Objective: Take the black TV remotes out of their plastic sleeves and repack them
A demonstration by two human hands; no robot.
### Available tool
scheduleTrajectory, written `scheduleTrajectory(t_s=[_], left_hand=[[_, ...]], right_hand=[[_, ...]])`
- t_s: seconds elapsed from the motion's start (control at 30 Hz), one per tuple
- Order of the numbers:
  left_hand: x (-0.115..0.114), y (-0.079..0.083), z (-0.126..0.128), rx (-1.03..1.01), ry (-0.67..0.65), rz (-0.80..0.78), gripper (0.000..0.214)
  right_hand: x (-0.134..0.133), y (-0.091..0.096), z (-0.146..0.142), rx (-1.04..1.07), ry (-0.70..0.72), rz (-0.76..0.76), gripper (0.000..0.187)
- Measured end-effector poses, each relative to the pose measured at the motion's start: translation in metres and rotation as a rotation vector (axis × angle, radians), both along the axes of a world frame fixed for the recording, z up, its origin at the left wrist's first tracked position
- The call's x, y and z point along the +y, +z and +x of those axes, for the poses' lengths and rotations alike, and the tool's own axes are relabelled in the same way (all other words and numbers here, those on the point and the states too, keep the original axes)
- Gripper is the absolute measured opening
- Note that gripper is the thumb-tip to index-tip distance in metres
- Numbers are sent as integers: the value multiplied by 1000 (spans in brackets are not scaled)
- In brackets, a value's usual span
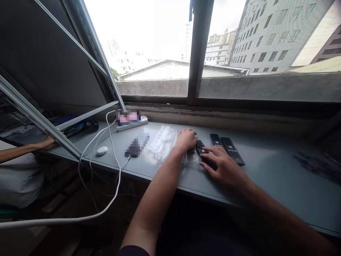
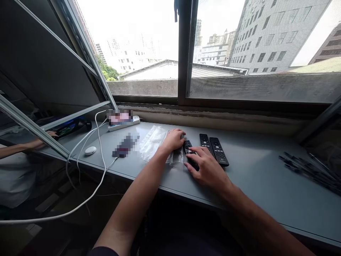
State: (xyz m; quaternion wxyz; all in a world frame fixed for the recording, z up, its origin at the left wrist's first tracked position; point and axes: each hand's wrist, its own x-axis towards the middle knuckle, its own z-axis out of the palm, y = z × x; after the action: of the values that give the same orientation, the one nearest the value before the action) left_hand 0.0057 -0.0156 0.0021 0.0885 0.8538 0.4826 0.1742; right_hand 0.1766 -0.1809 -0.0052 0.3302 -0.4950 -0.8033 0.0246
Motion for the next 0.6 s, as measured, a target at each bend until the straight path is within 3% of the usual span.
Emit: scheduleTrajectory(t_s=[0.27,0.6], left_hand=[[-2,2,-1,-26,24,1,44],[1,-2,0,-29,24,14,42]], right_hand=[[0,0,-1,-75,106,-26,25],[3,-7,4,-222,32,-127,49]])
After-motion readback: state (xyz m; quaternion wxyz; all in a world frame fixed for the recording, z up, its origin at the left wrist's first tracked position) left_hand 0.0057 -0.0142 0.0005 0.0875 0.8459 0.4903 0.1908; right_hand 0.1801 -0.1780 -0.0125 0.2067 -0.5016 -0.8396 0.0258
